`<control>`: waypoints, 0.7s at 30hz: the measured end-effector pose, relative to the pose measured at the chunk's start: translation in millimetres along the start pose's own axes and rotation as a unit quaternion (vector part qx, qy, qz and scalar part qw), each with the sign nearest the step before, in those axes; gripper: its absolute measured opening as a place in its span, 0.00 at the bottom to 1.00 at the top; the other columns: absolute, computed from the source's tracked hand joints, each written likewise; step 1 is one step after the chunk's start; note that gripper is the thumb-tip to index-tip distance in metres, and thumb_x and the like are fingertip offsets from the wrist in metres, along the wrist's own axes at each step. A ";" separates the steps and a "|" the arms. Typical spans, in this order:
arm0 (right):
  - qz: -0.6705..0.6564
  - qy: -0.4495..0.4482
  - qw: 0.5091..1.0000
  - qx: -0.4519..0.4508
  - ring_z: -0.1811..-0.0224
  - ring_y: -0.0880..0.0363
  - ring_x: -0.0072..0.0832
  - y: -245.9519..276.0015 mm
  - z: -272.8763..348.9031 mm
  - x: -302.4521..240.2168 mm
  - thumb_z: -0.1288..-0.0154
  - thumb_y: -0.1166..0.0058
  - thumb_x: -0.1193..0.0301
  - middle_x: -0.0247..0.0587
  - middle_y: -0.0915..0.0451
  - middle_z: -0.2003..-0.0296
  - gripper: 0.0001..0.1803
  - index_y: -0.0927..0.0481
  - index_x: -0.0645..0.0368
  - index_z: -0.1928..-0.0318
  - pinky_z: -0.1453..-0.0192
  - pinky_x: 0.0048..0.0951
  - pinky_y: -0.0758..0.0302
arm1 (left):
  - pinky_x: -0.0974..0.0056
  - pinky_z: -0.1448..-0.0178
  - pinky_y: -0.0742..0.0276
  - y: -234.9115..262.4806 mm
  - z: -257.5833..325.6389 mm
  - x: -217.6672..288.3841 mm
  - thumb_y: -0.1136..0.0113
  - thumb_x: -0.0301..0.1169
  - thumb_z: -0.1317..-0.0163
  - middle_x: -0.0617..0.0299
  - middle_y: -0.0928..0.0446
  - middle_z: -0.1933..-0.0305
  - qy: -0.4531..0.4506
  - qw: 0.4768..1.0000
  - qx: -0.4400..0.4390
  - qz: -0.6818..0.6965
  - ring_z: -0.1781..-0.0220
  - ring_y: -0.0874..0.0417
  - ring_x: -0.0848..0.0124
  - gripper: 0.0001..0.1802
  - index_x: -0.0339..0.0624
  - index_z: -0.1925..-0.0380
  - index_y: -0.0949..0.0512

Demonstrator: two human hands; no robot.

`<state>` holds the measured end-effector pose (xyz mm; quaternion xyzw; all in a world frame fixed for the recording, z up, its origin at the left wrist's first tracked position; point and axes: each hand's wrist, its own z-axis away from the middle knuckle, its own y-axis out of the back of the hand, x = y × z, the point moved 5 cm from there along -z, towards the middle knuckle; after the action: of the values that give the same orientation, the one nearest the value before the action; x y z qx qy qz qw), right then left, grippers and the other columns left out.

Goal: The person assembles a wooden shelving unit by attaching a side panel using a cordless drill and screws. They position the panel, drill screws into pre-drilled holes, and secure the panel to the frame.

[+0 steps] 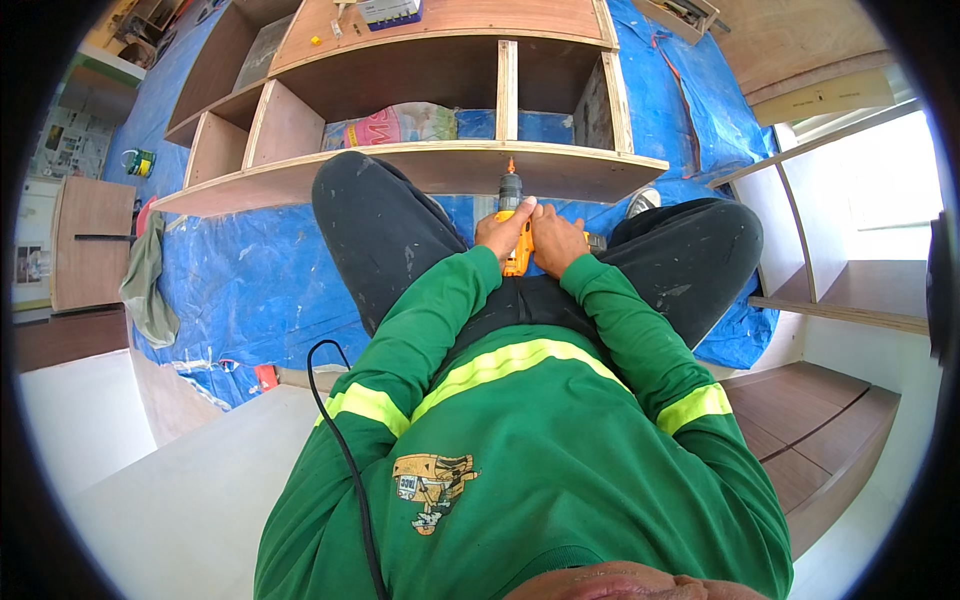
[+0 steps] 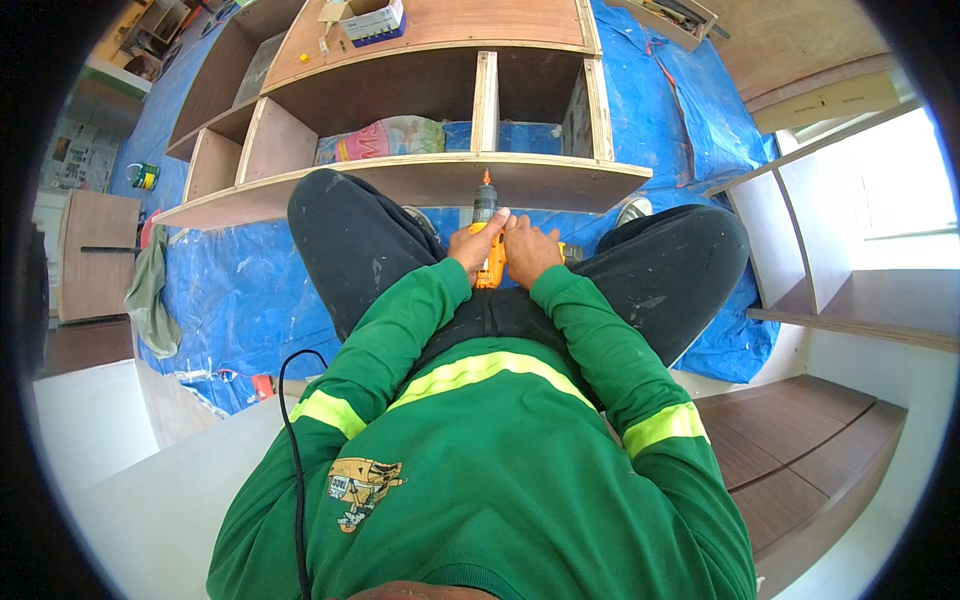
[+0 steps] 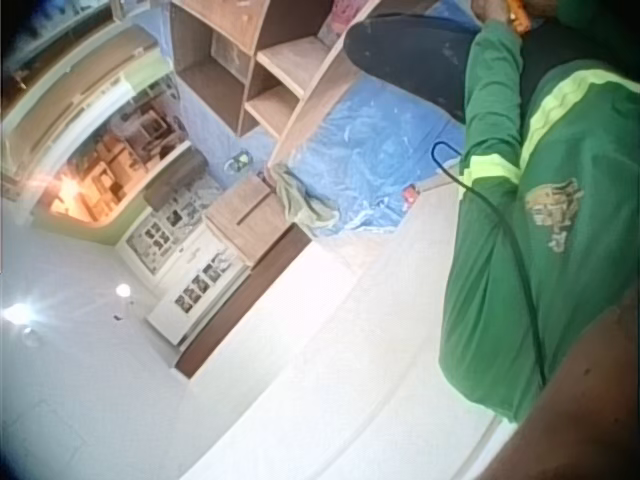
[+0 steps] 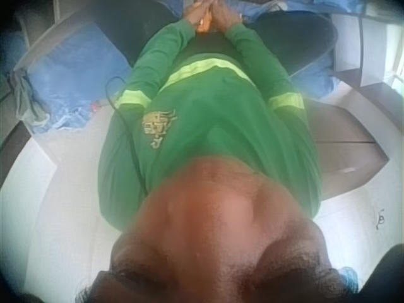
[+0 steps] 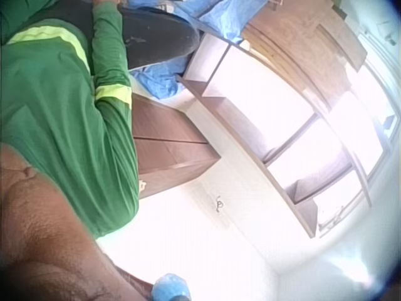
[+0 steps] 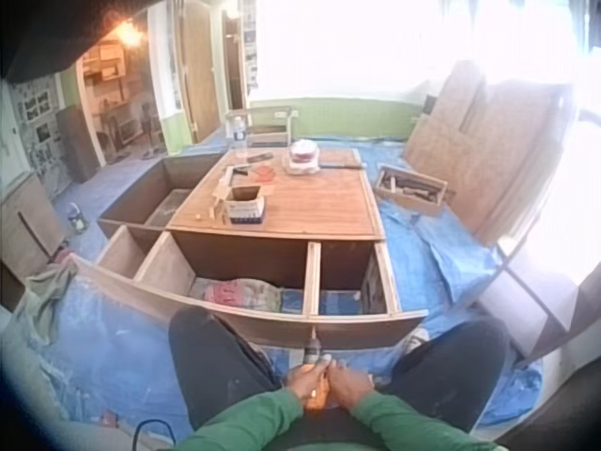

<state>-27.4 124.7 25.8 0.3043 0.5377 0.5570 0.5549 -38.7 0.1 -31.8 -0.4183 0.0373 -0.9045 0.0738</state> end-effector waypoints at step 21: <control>0.003 -0.010 1.000 -0.006 0.49 0.13 0.53 -2.6 -2.0 0.5 0.41 0.35 0.76 0.52 0.20 0.50 0.22 0.29 0.62 0.48 0.49 0.72 0.23 | 0.61 0.62 0.17 0.6 -4.2 -2.7 0.23 0.55 0.38 0.61 0.13 0.63 -0.004 1.000 0.001 -0.007 0.68 0.14 0.71 0.28 0.38 0.59 0.14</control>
<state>-28.6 124.1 22.7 0.3081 0.5284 0.5586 0.5602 -40.1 0.0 -36.6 -0.4222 0.0336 -0.9033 0.0681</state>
